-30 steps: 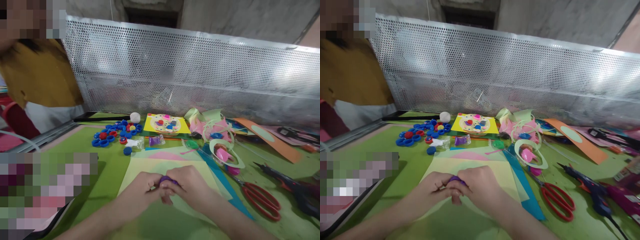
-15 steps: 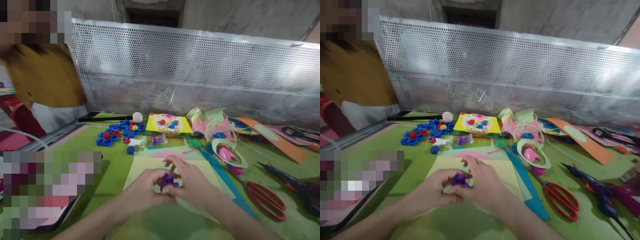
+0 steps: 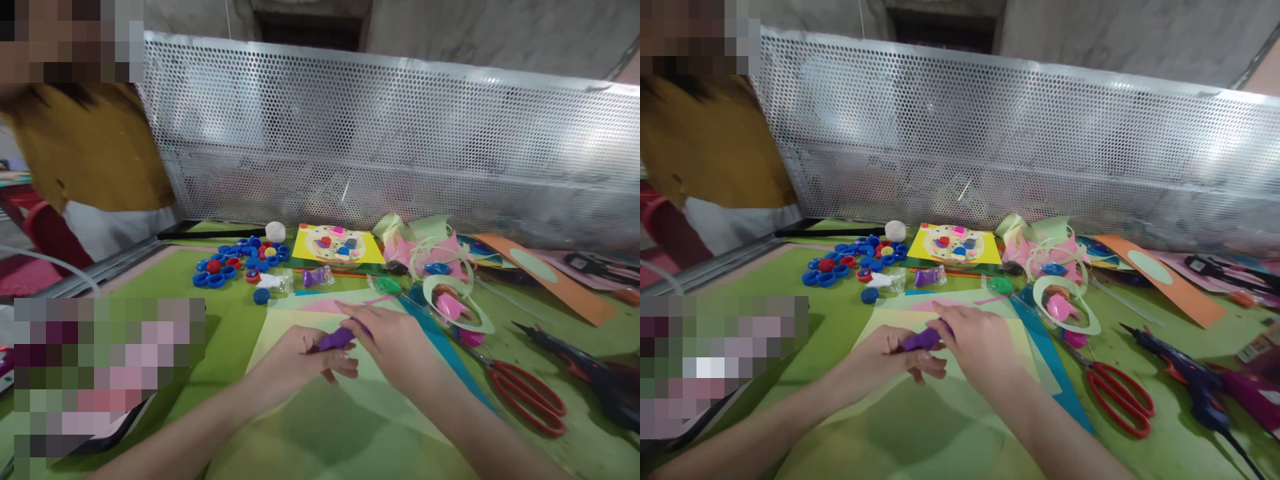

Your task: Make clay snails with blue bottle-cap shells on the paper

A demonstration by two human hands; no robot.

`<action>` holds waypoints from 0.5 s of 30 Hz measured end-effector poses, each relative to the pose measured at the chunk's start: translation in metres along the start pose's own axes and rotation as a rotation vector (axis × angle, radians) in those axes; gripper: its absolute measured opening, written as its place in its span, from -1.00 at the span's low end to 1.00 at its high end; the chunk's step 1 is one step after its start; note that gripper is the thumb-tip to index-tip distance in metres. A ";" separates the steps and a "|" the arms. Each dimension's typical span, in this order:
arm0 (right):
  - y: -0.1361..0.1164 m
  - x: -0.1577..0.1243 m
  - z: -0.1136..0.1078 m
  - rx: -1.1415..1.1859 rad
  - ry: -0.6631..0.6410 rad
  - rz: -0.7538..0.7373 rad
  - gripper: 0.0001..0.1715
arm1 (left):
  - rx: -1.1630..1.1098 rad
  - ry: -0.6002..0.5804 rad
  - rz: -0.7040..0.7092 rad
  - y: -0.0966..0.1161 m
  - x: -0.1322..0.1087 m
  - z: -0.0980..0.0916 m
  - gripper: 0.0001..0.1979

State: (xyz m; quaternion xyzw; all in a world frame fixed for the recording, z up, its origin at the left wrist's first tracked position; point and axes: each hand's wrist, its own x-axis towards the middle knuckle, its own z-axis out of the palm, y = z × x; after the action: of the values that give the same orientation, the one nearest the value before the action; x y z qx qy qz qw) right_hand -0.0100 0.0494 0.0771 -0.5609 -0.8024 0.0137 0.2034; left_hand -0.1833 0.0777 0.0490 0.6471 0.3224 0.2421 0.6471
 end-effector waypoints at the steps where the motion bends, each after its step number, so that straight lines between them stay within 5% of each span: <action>1: 0.000 0.000 0.000 0.061 0.017 0.023 -0.58 | -0.019 -0.016 -0.001 0.001 -0.001 -0.001 -0.76; 7: -0.010 -0.004 0.007 0.383 -0.113 0.120 0.11 | -0.035 -0.186 0.029 0.010 -0.015 0.002 -0.71; 15: -0.015 -0.005 0.006 0.386 -0.169 0.112 0.29 | 0.095 -0.203 0.058 0.020 -0.025 0.011 -0.46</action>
State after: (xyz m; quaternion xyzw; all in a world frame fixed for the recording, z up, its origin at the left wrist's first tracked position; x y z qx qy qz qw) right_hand -0.0238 0.0403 0.0741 -0.5522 -0.7667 0.2254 0.2378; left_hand -0.1906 0.0530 0.0707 0.7074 0.2475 0.1785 0.6376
